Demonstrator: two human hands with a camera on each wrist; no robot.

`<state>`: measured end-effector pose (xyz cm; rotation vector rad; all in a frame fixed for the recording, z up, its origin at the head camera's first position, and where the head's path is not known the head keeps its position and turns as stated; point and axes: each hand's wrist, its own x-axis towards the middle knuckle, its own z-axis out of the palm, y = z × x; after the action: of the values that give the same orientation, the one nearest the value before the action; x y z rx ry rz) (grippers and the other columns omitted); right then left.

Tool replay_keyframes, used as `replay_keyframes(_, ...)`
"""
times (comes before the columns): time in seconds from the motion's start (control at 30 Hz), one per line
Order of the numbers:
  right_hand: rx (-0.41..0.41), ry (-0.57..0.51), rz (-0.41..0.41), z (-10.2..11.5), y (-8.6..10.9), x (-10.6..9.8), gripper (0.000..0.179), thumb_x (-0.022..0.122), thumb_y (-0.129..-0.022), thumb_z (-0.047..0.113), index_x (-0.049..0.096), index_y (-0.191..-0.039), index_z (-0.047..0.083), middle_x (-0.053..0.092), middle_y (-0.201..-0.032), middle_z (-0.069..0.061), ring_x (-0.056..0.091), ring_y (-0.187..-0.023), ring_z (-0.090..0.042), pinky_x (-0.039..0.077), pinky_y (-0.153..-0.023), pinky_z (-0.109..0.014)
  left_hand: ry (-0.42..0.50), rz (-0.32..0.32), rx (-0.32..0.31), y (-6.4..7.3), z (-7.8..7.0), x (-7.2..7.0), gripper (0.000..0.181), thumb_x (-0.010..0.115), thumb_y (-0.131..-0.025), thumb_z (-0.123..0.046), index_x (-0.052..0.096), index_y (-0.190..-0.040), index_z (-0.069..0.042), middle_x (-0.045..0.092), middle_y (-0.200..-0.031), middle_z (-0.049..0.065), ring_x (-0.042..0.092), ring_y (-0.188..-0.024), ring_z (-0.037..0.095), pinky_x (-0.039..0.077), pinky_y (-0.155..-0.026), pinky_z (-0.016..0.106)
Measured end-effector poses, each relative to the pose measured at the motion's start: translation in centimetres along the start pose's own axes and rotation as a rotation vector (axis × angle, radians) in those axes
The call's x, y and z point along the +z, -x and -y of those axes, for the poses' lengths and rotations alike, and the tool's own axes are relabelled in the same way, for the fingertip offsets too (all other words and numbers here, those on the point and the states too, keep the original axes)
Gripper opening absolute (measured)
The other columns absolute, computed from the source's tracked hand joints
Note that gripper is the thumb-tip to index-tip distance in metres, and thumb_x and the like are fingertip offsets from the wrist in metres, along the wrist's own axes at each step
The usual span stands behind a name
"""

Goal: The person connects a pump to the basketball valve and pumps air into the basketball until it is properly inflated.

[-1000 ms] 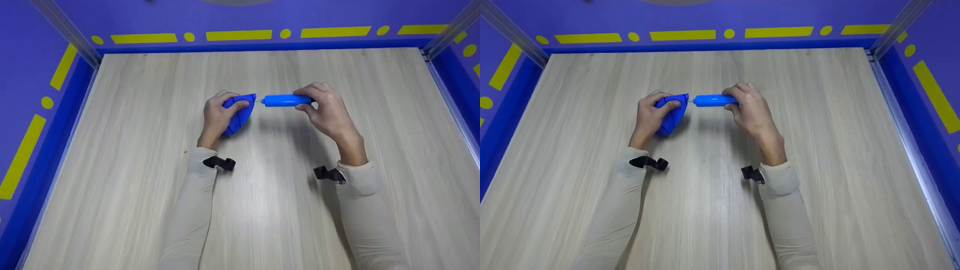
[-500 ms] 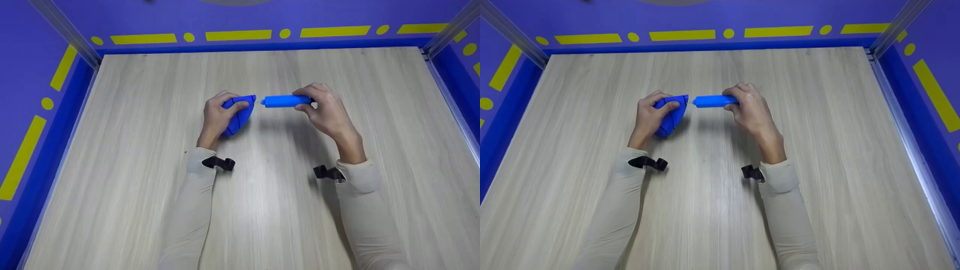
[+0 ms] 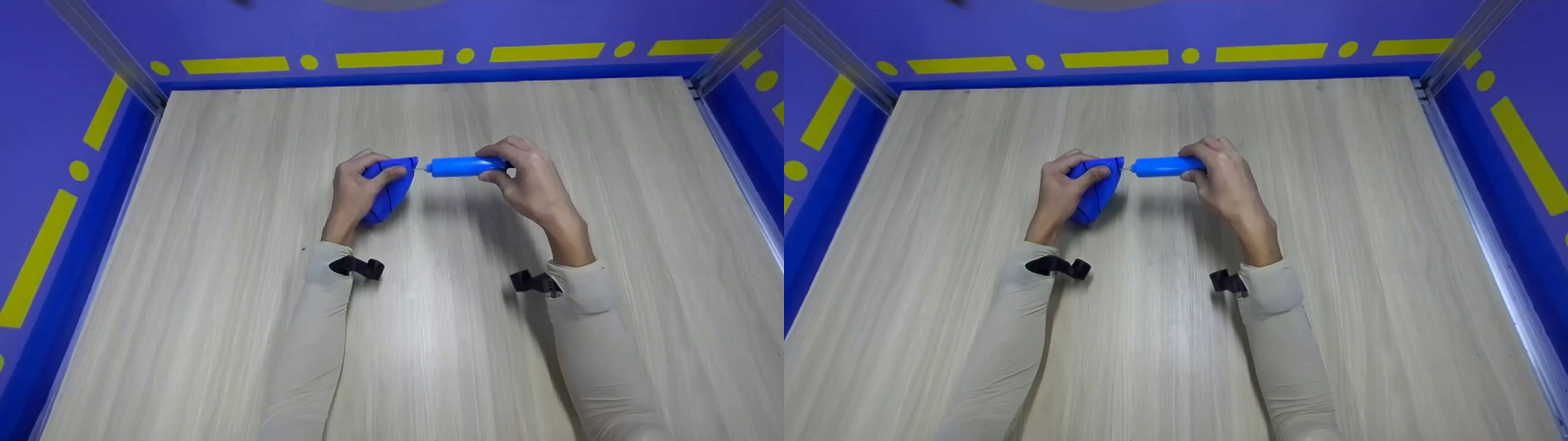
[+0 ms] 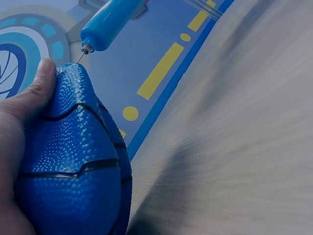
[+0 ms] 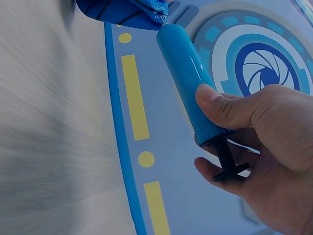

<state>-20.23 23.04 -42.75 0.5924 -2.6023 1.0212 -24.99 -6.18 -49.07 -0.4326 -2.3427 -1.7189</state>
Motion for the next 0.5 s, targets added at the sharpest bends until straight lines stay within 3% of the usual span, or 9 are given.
replay_keyframes(0.5,-0.008,0.005,-0.008,-0.07,-0.11,0.50,0.025,0.082,-0.091,-0.001,0.076,-0.115,-0.004,0.073,-0.110,-0.018,0.063,-0.100,-0.032,0.050,-0.089,-0.045,0.039,-0.008,0.000,-0.05,0.08,0.02,0.025,0.089,-0.090,-0.025,0.082,-0.099,-0.003,0.073,-0.092,0.001,0.067,-0.091,0.015,0.054,-0.086,0.032)
